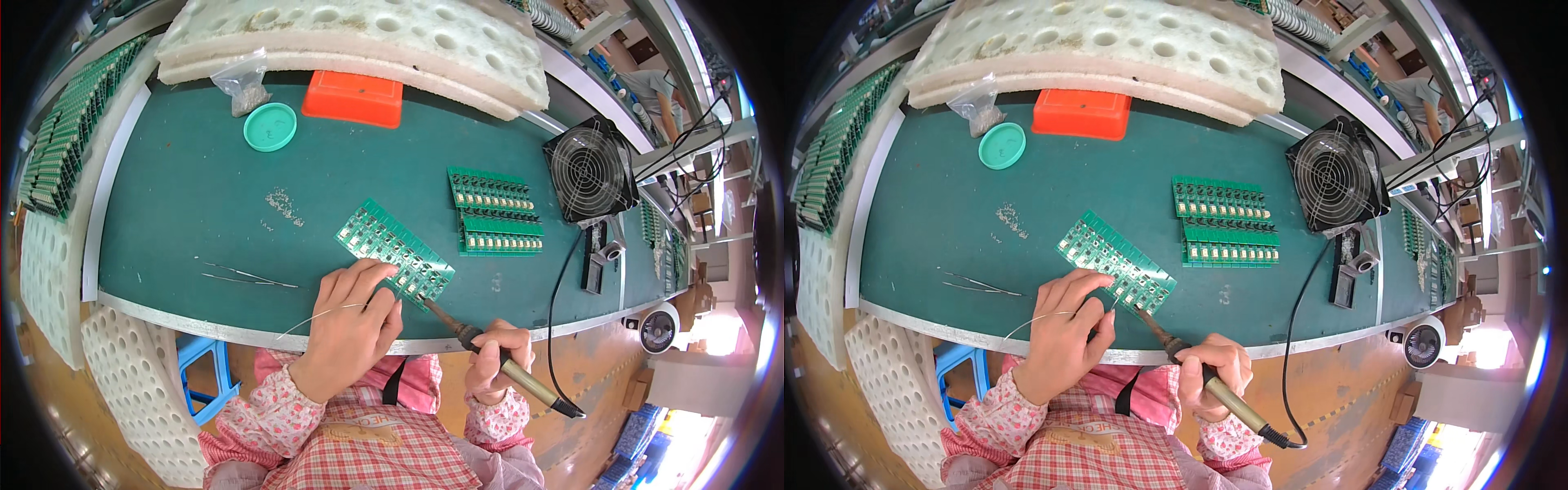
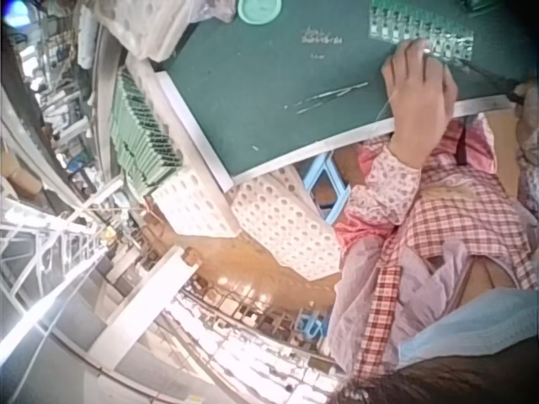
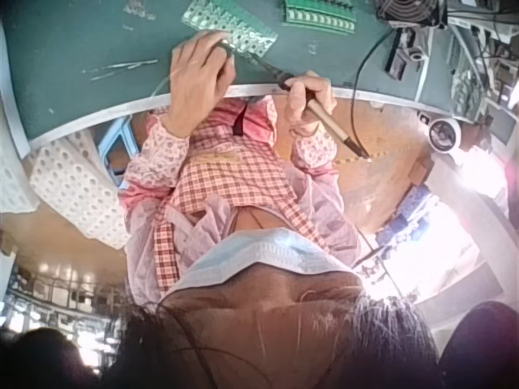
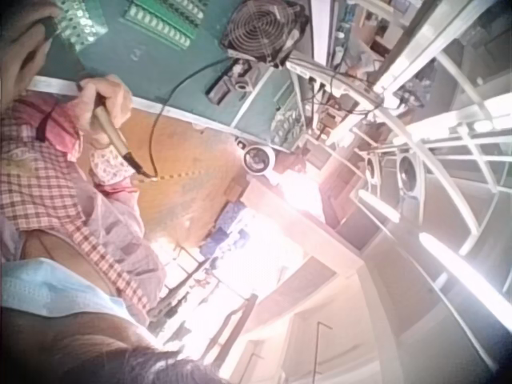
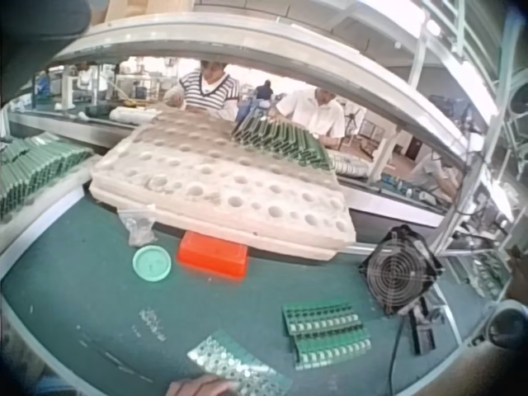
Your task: The person solders electronic components onto circuit boards using a soldering iron and solder wire.
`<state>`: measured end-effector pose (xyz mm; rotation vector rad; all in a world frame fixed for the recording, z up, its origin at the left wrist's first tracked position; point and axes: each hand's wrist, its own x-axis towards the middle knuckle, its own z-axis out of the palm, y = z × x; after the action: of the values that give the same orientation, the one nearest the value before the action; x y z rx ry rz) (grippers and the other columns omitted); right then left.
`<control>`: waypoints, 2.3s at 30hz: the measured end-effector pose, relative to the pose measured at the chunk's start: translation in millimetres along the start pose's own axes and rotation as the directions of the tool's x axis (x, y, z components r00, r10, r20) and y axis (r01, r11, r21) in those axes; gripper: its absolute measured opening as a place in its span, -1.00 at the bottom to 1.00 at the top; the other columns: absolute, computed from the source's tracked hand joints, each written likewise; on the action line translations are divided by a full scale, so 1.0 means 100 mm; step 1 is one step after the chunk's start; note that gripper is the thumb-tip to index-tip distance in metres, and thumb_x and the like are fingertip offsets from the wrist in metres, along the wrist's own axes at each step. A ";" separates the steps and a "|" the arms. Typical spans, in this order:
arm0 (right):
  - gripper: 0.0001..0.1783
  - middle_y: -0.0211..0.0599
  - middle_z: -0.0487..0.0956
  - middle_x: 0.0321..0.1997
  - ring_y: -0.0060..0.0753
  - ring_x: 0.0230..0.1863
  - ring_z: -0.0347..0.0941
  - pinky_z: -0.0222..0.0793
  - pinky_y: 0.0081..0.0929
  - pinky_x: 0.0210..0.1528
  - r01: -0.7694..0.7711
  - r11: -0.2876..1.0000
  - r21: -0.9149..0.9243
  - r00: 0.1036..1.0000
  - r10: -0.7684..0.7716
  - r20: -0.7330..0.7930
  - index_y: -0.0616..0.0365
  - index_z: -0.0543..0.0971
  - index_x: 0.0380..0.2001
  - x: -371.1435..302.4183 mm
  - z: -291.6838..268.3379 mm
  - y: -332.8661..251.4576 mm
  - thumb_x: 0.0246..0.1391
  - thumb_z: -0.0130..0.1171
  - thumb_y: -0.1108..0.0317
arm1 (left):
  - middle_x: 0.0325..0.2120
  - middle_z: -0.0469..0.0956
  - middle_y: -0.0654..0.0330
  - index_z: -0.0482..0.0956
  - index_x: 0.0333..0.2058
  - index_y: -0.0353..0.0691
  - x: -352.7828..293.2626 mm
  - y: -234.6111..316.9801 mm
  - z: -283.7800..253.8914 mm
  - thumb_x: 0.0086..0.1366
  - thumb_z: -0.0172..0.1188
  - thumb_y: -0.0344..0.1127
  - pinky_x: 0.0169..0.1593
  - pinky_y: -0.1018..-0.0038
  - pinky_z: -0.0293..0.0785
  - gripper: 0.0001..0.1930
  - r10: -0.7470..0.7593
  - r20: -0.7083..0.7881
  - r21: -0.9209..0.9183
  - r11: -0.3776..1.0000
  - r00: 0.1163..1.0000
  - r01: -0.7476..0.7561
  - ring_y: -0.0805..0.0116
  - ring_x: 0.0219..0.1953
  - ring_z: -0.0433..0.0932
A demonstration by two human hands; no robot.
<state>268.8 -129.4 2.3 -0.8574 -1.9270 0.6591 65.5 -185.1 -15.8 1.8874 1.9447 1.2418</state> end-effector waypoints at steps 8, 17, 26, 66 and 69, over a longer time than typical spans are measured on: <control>-0.82 -0.35 0.54 -0.66 -0.43 -0.72 0.36 0.30 -0.46 -0.59 0.020 0.999 0.045 0.999 -0.018 -0.035 0.22 0.46 -0.42 0.05 -0.02 -0.04 0.17 0.19 0.35 | -0.08 0.59 0.15 0.42 -0.52 -0.22 -0.08 -0.02 -0.14 0.09 0.31 -0.45 0.04 0.19 0.35 -0.82 0.014 0.014 -0.043 0.999 1.000 -0.014 0.09 0.00 0.55; -0.87 -0.46 0.52 -0.65 -0.44 -0.74 0.37 0.27 -0.46 -0.67 0.217 0.976 0.014 0.972 -0.217 0.092 0.17 0.50 -0.43 0.26 0.19 -0.15 0.07 0.29 0.43 | -0.14 0.57 0.21 0.44 -0.51 -0.20 -0.08 -0.09 -0.11 0.08 0.31 -0.44 -0.02 0.20 0.31 -0.82 0.002 0.003 0.032 0.999 1.000 -0.002 0.17 -0.04 0.55; -0.85 -0.41 0.46 -0.71 -0.42 -0.73 0.33 0.26 -0.44 -0.60 0.220 0.975 -0.040 0.963 -0.210 0.170 0.13 0.49 -0.46 0.29 0.29 -0.20 0.13 0.21 0.35 | -0.14 0.52 0.20 0.49 -0.43 -0.22 -0.08 -0.08 -0.13 0.11 0.31 -0.39 0.00 0.19 0.32 -0.86 0.005 0.042 0.069 0.998 0.999 -0.008 0.18 -0.03 0.51; -0.88 -0.42 0.48 -0.67 -0.39 -0.75 0.34 0.24 -0.43 -0.67 0.356 0.933 -0.053 0.916 -0.338 0.217 0.15 0.51 -0.36 0.19 0.22 -0.17 0.05 0.26 0.45 | -0.14 0.54 0.22 0.45 -0.45 -0.22 -0.09 -0.10 -0.13 0.10 0.31 -0.43 -0.02 0.20 0.33 -0.84 0.002 0.009 0.032 0.999 1.000 -0.002 0.16 -0.04 0.54; -0.87 -0.42 0.49 -0.66 -0.39 -0.74 0.36 0.24 -0.41 -0.66 0.337 0.940 -0.060 0.929 -0.321 0.185 0.15 0.50 -0.35 0.18 0.21 -0.17 0.07 0.26 0.44 | -0.15 0.56 0.21 0.45 -0.46 -0.22 -0.08 -0.11 -0.13 0.11 0.30 -0.42 -0.02 0.21 0.33 -0.84 0.008 0.006 0.015 1.000 1.000 -0.008 0.15 -0.06 0.55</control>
<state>238.3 -127.7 14.2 -0.5223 -2.2075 0.4569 50.6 -197.0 -17.6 1.9054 1.9510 1.2251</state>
